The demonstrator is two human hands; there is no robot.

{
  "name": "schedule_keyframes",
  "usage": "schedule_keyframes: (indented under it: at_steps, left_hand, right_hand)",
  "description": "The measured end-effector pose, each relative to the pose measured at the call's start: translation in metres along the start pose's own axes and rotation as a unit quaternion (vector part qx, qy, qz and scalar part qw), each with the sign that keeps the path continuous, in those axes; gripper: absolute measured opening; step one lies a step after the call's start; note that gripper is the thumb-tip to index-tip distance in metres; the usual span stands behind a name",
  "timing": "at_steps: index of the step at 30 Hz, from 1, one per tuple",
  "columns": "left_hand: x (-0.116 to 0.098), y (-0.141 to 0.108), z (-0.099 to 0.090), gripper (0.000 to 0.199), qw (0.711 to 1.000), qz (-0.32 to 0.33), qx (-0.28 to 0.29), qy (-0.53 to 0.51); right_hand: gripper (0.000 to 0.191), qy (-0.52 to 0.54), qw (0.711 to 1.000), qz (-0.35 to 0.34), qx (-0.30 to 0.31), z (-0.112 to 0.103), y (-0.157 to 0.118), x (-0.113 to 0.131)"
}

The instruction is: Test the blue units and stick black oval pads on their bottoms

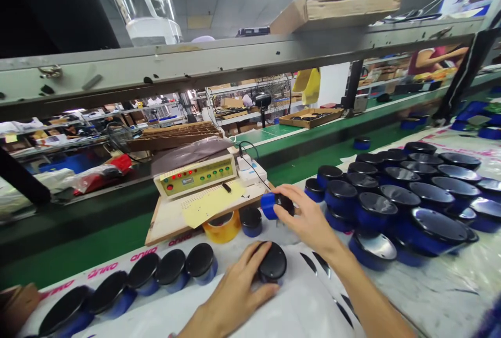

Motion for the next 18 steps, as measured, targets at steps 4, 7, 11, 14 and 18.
schedule_keyframes:
  at_steps: [4, 7, 11, 14, 18]
  left_hand:
    - [-0.004, -0.003, 0.004, 0.067, 0.997, 0.030, 0.033, 0.059]
    - [-0.007, -0.005, 0.006, 0.062, 0.995, 0.050, 0.053, 0.068]
    - [-0.010, -0.006, 0.006, 0.067, 0.993, 0.074, 0.066, 0.066]
    - [-0.011, -0.006, 0.005, 0.069, 0.993, 0.077, 0.064, 0.067]
    - [-0.011, -0.007, 0.004, 0.069, 0.993, 0.079, 0.066, 0.061]
  right_hand:
    - [0.029, 0.037, 0.986, -0.095, 0.136, 0.011, 0.002, 0.047]
    - [0.032, -0.028, 0.956, -0.177, 0.232, 0.034, 0.006, 0.073]
    - [0.029, -0.064, 0.941, -0.193, 0.271, 0.059, 0.011, 0.079]
    - [0.027, -0.077, 0.939, -0.194, 0.275, 0.067, 0.012, 0.078]
    - [0.030, -0.091, 0.930, -0.200, 0.295, 0.073, 0.009, 0.081]
Point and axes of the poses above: each hand's wrist, its own y-axis towards the middle knuckle, its own z-axis out of the palm, x = y × z, the point moved 1 cm from there along y, towards the middle knuckle, and after that the axes turned 8 degrees about -y, right-handed, at the moved point
